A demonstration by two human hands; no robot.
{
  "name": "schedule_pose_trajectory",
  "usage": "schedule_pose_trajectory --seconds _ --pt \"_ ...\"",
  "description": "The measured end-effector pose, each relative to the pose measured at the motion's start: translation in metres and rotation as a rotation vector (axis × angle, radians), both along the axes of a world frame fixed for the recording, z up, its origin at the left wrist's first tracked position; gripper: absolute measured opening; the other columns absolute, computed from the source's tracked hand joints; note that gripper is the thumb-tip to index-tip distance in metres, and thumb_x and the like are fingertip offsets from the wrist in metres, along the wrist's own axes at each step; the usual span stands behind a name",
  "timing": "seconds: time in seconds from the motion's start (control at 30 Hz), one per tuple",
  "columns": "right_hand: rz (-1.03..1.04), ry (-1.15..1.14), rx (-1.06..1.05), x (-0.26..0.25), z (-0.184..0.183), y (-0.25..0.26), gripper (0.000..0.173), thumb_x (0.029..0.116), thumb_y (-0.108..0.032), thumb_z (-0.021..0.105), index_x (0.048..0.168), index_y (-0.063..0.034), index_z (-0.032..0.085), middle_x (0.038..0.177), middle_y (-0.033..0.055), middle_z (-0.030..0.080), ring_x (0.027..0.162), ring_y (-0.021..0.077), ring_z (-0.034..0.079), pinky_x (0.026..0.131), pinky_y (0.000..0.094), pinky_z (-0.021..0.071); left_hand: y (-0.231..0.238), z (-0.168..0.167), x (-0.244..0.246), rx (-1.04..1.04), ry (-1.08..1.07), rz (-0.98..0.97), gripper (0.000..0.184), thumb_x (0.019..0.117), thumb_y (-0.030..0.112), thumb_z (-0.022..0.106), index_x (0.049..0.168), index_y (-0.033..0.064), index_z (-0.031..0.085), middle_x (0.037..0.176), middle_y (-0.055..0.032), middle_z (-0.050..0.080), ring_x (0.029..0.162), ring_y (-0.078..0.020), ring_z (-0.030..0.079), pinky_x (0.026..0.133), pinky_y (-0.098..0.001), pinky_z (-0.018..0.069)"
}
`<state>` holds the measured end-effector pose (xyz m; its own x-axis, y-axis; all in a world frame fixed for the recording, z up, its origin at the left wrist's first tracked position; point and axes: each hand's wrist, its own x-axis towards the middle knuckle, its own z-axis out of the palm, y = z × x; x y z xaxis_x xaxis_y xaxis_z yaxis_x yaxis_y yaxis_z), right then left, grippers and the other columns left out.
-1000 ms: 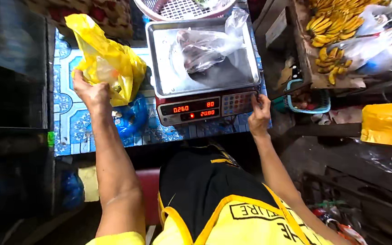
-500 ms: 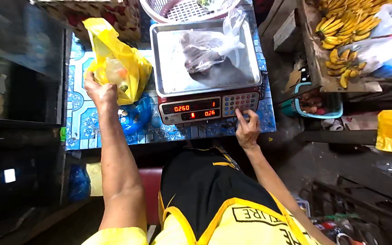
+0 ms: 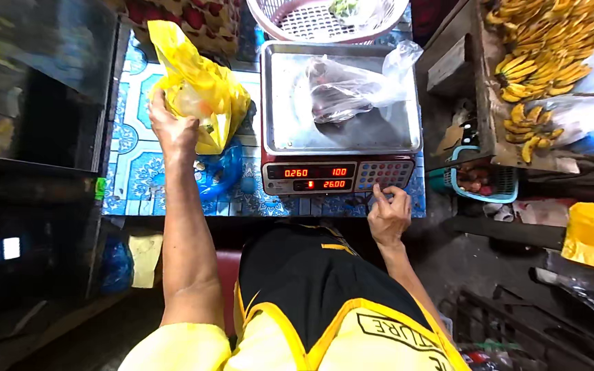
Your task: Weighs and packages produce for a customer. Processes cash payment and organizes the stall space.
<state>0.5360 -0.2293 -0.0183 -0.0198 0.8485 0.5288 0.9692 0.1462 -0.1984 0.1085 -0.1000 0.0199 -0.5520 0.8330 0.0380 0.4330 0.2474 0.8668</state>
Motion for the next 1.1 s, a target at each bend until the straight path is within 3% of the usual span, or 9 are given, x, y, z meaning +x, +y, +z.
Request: schedule_pose_trajectory --seconds 0.17,0.3,0.43,0.57,0.7,0.8,0.9,1.03,1.1 --pt "0.576 0.426 -0.103 -0.135 0.075 0.032 0.026 0.0912 -0.004 0.063 0.114 0.0006 0.076 0.107 0.0168 0.068 0.093 0.0221 0.067 0.081 0.0342 0.0595 -0.005 0.002 -0.008 0.090 -0.074 -0.121 0.096 0.0656 -0.001 0.073 0.155 -0.0003 0.036 0.151 -0.0251 0.046 0.136 -0.0306 0.051 0.110 -0.0481 0.0459" --pt "0.798 0.407 -0.691 -0.291 0.080 0.095 0.082 0.0839 0.002 0.069 0.159 -0.0099 0.037 0.162 0.0177 0.035 0.094 0.0291 0.071 0.070 0.0471 0.0616 -0.023 0.002 -0.033 0.156 -0.195 -0.240 0.094 0.0712 0.005 0.075 0.156 0.0046 0.036 0.151 -0.0173 0.048 0.130 -0.0185 0.055 0.106 -0.0361 0.0499" --pt "0.699 -0.025 -1.021 -0.343 0.059 0.125 0.036 0.0954 -0.007 0.069 0.131 -0.0012 0.062 0.124 0.0216 0.066 0.118 0.0410 0.061 0.093 0.0615 0.0496 -0.040 0.005 -0.079 0.154 -0.159 -0.278 0.094 0.0700 0.000 0.073 0.156 0.0078 0.036 0.153 -0.0110 0.046 0.131 -0.0134 0.053 0.106 -0.0342 0.0494" --pt "0.720 -0.181 -0.981 -0.317 0.078 0.103 0.015 0.0968 -0.003 0.064 0.108 0.0012 0.073 0.116 0.0207 0.070 0.109 0.0399 0.067 0.087 0.0594 0.0529 -0.045 0.007 -0.087 0.081 0.209 -0.192 0.088 0.0855 0.013 0.066 0.157 -0.0102 0.020 0.160 -0.0366 0.024 0.151 -0.0460 0.026 0.123 -0.0536 0.0217" --pt "0.870 -0.139 -0.475 -0.243 0.102 0.116 0.039 0.0953 -0.016 0.070 0.133 -0.0067 0.067 0.145 0.0173 0.058 0.115 0.0365 0.067 0.089 0.0526 0.0578 -0.024 0.007 -0.082 0.134 -0.015 -0.205 0.088 0.0807 -0.002 0.069 0.157 -0.0066 0.027 0.158 -0.0319 0.034 0.145 -0.0379 0.041 0.118 -0.0487 0.0374" --pt "0.610 -0.470 -0.332 -0.166 0.157 0.151 0.076 0.0853 -0.023 0.081 0.152 -0.0090 0.048 0.157 0.0248 0.042 0.145 0.0474 0.039 0.116 0.0694 0.0277 -0.022 0.005 -0.085 0.118 -0.063 -0.266 0.086 0.0786 -0.002 0.072 0.156 -0.0014 0.035 0.160 -0.0264 0.035 0.145 -0.0357 0.042 0.116 -0.0517 0.0395" --pt "0.220 -0.703 -0.514 -0.106 0.200 0.168 0.114 0.0678 -0.026 0.096 0.158 0.0021 0.031 0.154 0.0400 0.034 0.146 0.0631 0.021 0.113 0.0843 0.0054 -0.030 -0.002 -0.082 0.104 -0.051 -0.267 0.084 0.0785 -0.003 0.070 0.156 -0.0001 0.037 0.159 -0.0252 0.038 0.144 -0.0360 0.043 0.115 -0.0520 0.0400" --pt "0.211 -0.533 -0.710 -0.049 0.207 0.176 0.028 0.0934 -0.013 0.075 0.100 0.0128 0.066 0.100 0.0366 0.065 0.104 0.0580 0.061 0.089 0.0751 0.0423 -0.039 -0.014 -0.082 0.095 -0.104 -0.222 0.088 0.0768 -0.004 0.067 0.157 -0.0007 0.033 0.160 -0.0260 0.035 0.144 -0.0339 0.043 0.115 -0.0481 0.0402" --pt "0.438 -0.092 -0.645 -0.039 0.201 0.179 0.022 0.0999 -0.007 0.055 0.104 0.0093 0.069 0.118 0.0297 0.059 0.110 0.0410 0.058 0.097 0.0586 0.0449 -0.036 -0.015 -0.087 0.105 -0.164 -0.181 0.087 0.0773 -0.006 0.068 0.157 0.0010 0.035 0.159 -0.0255 0.037 0.142 -0.0337 0.045 0.113 -0.0493 0.0421"
